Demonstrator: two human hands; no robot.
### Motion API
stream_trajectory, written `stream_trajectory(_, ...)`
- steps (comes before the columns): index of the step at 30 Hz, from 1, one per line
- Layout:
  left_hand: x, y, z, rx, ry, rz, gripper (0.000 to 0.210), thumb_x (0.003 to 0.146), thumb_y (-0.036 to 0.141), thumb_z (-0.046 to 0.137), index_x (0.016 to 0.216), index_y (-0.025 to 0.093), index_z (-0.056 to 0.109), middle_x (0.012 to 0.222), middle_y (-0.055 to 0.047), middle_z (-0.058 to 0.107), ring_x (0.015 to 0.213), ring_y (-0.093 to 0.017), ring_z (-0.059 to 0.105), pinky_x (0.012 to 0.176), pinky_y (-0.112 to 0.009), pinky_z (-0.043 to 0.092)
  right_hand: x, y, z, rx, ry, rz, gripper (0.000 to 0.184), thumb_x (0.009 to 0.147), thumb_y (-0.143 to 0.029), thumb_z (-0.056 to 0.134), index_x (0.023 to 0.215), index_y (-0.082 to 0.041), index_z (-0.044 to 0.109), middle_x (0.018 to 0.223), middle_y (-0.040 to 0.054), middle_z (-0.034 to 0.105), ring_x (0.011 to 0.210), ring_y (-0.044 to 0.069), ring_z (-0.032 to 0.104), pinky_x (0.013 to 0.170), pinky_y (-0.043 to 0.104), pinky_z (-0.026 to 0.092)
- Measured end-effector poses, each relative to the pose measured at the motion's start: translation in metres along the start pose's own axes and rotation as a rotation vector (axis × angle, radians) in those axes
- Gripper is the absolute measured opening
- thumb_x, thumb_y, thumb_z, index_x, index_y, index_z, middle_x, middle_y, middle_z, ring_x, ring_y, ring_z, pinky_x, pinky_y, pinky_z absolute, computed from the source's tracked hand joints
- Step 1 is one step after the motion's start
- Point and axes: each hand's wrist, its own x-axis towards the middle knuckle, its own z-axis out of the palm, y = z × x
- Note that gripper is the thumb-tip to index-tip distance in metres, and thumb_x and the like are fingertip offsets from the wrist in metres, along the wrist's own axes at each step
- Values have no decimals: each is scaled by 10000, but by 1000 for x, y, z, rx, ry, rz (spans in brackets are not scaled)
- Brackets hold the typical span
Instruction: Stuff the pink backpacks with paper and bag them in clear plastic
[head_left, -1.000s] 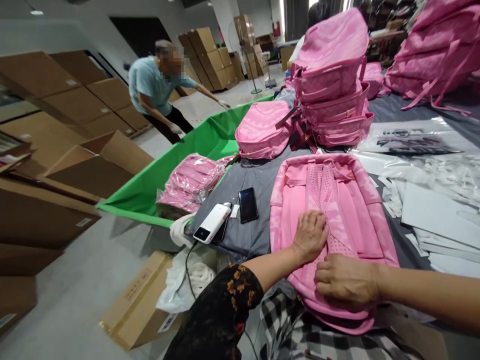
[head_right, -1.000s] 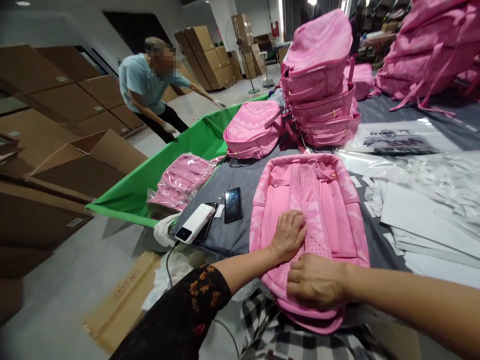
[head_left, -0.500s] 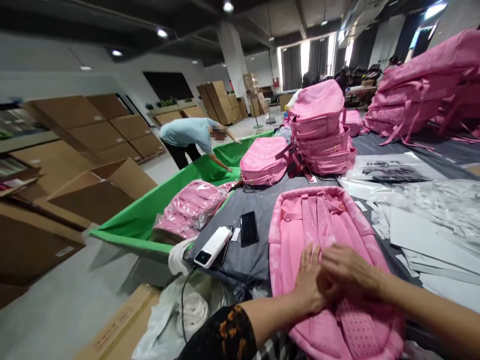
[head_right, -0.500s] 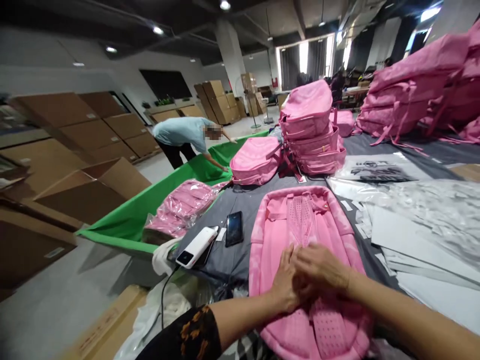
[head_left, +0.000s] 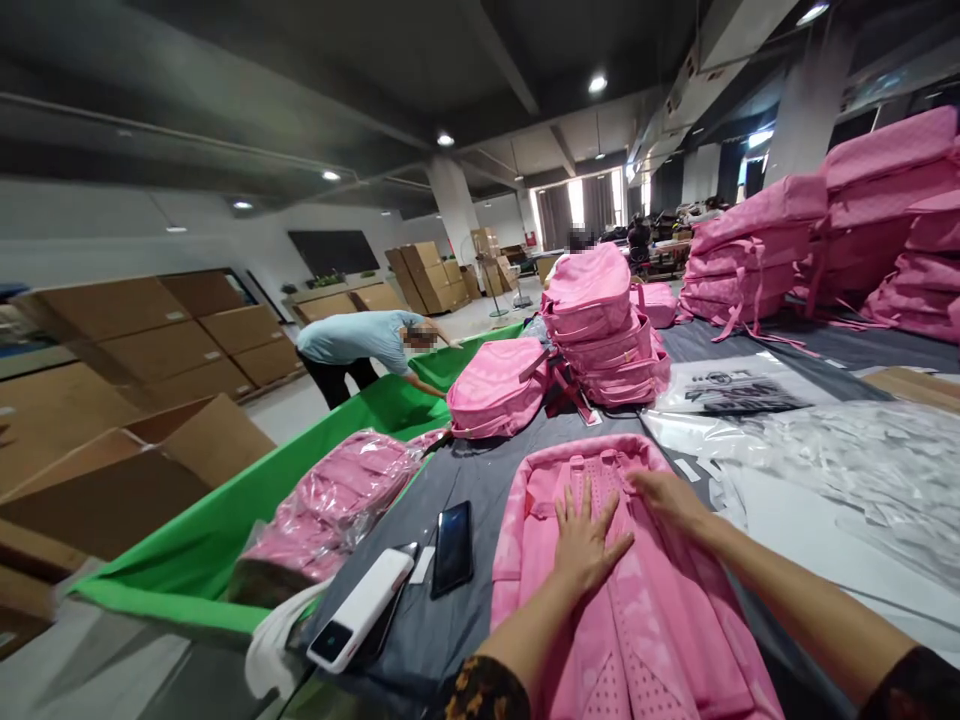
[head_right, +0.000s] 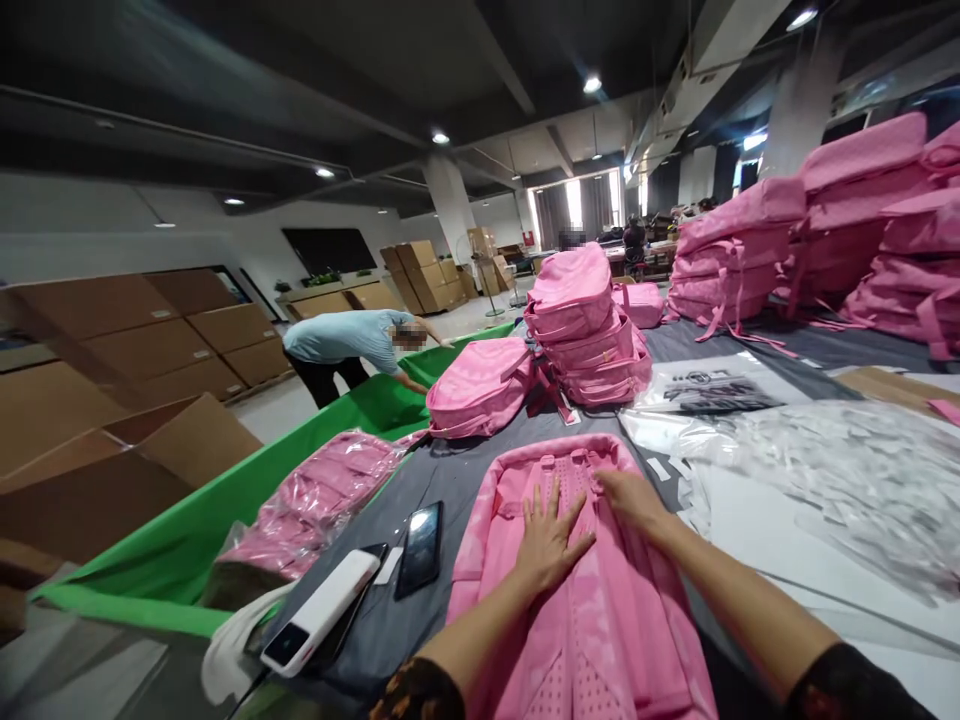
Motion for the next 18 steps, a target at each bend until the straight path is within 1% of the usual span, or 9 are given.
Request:
stream_trajectory(3,-2,-4,4,-39,-6,-6,741,890,789,441,1552,470,339,1730,16,25,1549,-464,-100,1213,-690,-72,35,68,-27,-11,123,179,412,983,-278,359,1281,-219,637,1153,109,721,1029,237,683,874,361,535)
stream_trajectory(5,-3,-5,2,-64,-4,-8,743,883,804,432,1549,495,319,1729,41,17,1554,-450,-97,1216,-682,-88,54,111,-36,-31,131,296,354,942,-299,430,1183,-182,661,1108,133,718,994,248,679,861,368,531)
stream_trajectory(7,-4,-6,1,-80,-10,-15,749,879,816,421,1550,503,308,1729,50,9,1559,-443,-86,1214,-687,-94,67,142,-34,-52,93,416,276,877,-349,544,1024,-162,684,1000,145,720,919,271,680,803,374,530)
stream_trajectory(10,-5,-7,1,-85,-29,-33,752,880,816,416,1553,503,295,1728,50,-1,1563,-444,-62,1206,-708,-87,76,167,-15,-59,12,561,222,808,-403,654,792,-183,665,873,137,711,851,299,673,735,381,511)
stream_trajectory(13,-5,-8,2,-68,-43,-41,742,894,796,423,1559,500,278,1728,42,-4,1565,-441,-33,1207,-715,-72,81,180,1,-34,-64,647,242,830,-381,644,661,-209,622,762,103,690,791,289,673,696,372,488)
stream_trajectory(15,-5,-7,0,-64,-48,-43,750,893,792,434,1562,487,285,1730,31,0,1564,-445,-27,1208,-715,-66,84,189,-1,-35,-65,711,240,847,-343,625,651,-203,620,770,127,689,815,307,682,706,392,485)
stream_trajectory(16,-5,-6,0,-68,-47,-43,754,889,793,439,1561,484,292,1730,28,1,1563,-448,-28,1207,-716,-67,85,194,-6,-45,-47,754,235,855,-323,607,659,-195,623,780,153,687,830,326,685,708,411,485)
stream_trajectory(18,-5,-5,-1,-86,-39,-41,750,886,794,443,1557,490,300,1730,35,5,1563,-450,-28,1205,-717,-74,85,205,-24,-64,10,842,274,884,-305,541,648,-185,613,745,201,663,800,358,685,670,442,479)
